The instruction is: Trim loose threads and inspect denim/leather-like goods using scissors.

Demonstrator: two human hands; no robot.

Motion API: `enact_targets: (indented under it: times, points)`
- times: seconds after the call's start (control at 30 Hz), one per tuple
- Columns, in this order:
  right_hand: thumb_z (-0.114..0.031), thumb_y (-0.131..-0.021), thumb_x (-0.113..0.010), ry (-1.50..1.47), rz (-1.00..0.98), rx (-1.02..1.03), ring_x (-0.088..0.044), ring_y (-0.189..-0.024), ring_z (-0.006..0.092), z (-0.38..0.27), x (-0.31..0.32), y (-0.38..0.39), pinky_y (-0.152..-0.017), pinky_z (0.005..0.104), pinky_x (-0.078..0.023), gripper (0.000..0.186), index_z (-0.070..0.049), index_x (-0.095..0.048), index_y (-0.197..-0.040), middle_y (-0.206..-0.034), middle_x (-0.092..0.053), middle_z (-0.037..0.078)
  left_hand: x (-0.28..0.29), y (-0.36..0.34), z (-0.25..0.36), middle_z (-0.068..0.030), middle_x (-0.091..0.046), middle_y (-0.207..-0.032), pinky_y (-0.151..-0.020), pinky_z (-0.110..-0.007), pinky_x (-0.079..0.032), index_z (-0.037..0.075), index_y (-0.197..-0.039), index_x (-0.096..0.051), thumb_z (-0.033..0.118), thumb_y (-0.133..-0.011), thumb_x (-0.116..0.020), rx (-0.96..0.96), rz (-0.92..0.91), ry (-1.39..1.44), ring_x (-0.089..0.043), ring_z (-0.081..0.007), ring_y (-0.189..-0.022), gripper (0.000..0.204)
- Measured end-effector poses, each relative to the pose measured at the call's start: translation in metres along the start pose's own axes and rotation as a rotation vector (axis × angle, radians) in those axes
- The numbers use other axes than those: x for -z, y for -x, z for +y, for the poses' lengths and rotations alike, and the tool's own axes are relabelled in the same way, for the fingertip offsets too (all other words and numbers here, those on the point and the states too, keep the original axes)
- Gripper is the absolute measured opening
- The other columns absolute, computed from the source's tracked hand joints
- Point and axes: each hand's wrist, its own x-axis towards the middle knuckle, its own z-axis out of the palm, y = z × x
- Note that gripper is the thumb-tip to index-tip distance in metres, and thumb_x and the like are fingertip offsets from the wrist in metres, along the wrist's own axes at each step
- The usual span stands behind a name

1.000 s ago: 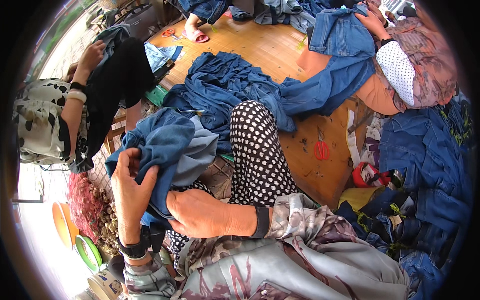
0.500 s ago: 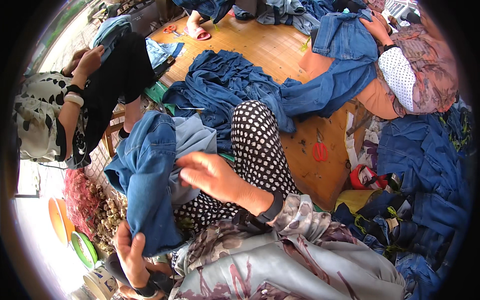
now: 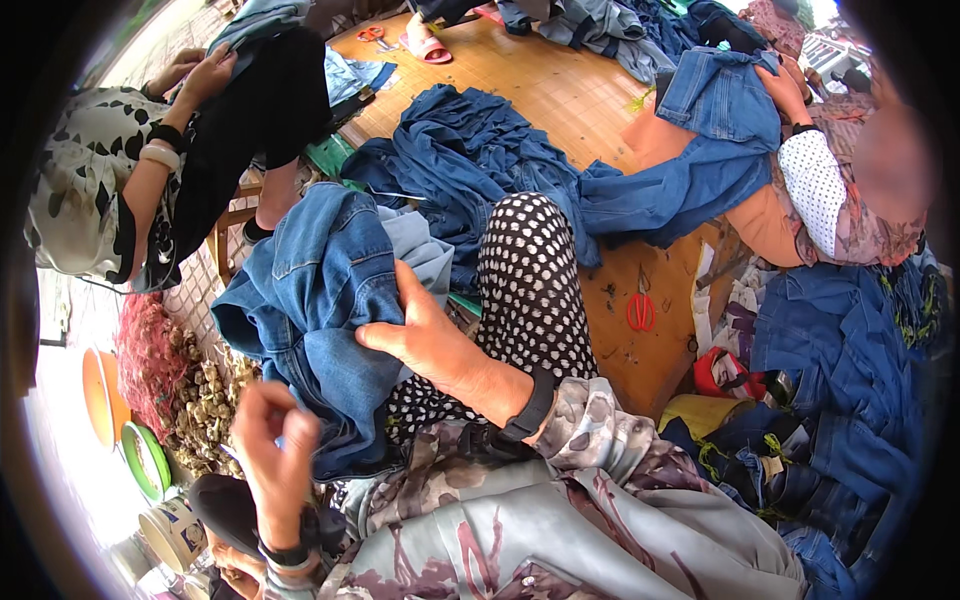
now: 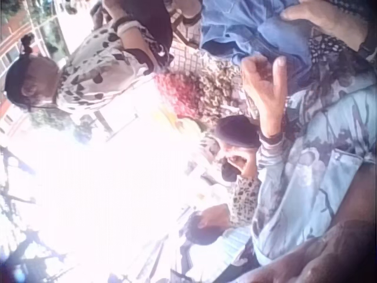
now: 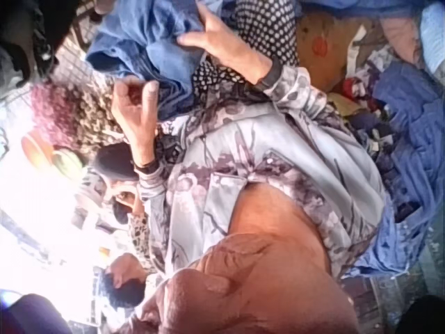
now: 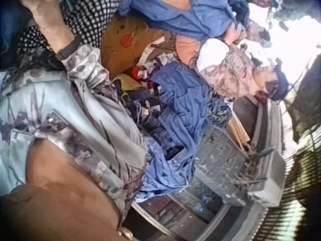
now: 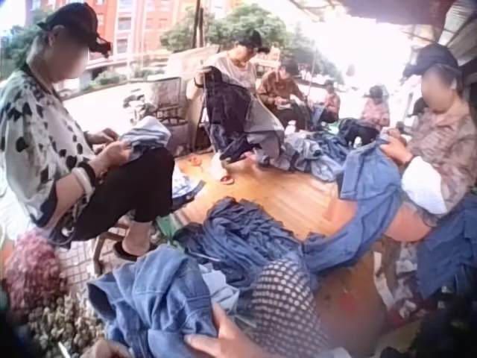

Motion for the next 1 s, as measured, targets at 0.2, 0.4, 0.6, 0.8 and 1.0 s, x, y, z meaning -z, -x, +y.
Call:
enact_targets:
  times: [0.2,0.4,0.6,0.8,1.0]
  points:
    - [0.004,-0.080,-0.063,0.049,-0.024,0.026,-0.049,-0.118,0.0158,0.006,0.007,-0.001,-0.100,0.0304,-0.039,0.073,-0.003,-0.029,-0.143,-0.131,-0.050,0.008,-0.018,-0.049,-0.054,0.0006,-0.062,-0.083,-0.062,-0.022,-0.045,0.002,-0.095,-0.063,0.018,-0.093,-0.060,0.220,-0.041,0.318,-0.054,-0.0044,-0.069,0.016]
    - [0.010,-0.077,-0.057,-0.132,0.174,0.031,-0.056,-0.107,0.0175,0.003,0.019,0.000,-0.095,0.0314,-0.044,0.069,-0.006,-0.036,-0.140,-0.122,-0.057,0.008,-0.025,-0.039,-0.070,-0.0093,-0.062,-0.119,-0.095,-0.036,-0.045,0.004,-0.119,-0.058,0.012,-0.094,-0.055,0.340,0.065,1.261,-0.059,-0.0217,-0.107,0.027]
    - [0.010,-0.076,-0.055,-0.224,0.210,-0.053,-0.057,-0.107,0.0206,0.001,0.020,-0.003,-0.095,0.0345,-0.045,0.069,-0.007,-0.036,-0.141,-0.122,-0.058,0.010,-0.024,-0.036,-0.079,-0.0109,-0.060,-0.122,-0.099,-0.040,-0.042,0.004,-0.121,-0.055,0.015,-0.095,-0.054,0.373,0.066,1.304,-0.057,-0.0246,-0.112,0.028]
    - [0.005,-0.074,-0.050,-0.183,0.305,-0.047,-0.060,-0.100,0.0209,-0.003,0.016,0.000,-0.090,0.0337,-0.048,0.064,-0.006,-0.042,-0.136,-0.115,-0.061,0.010,-0.020,-0.028,-0.069,-0.0102,-0.061,-0.120,-0.097,-0.041,-0.043,0.005,-0.121,-0.055,0.014,-0.095,-0.052,0.362,0.036,1.355,-0.058,-0.0234,-0.110,0.027]
    - [0.002,-0.076,-0.055,-0.054,0.254,0.010,-0.060,-0.091,0.0163,-0.013,0.035,-0.006,-0.082,0.0308,-0.049,0.057,-0.002,-0.044,-0.132,-0.105,-0.061,0.007,-0.014,-0.006,-0.062,-0.0114,-0.059,-0.123,-0.097,-0.046,-0.045,0.006,-0.126,-0.051,0.014,-0.097,-0.049,0.364,0.046,1.613,-0.058,-0.0262,-0.113,0.030]
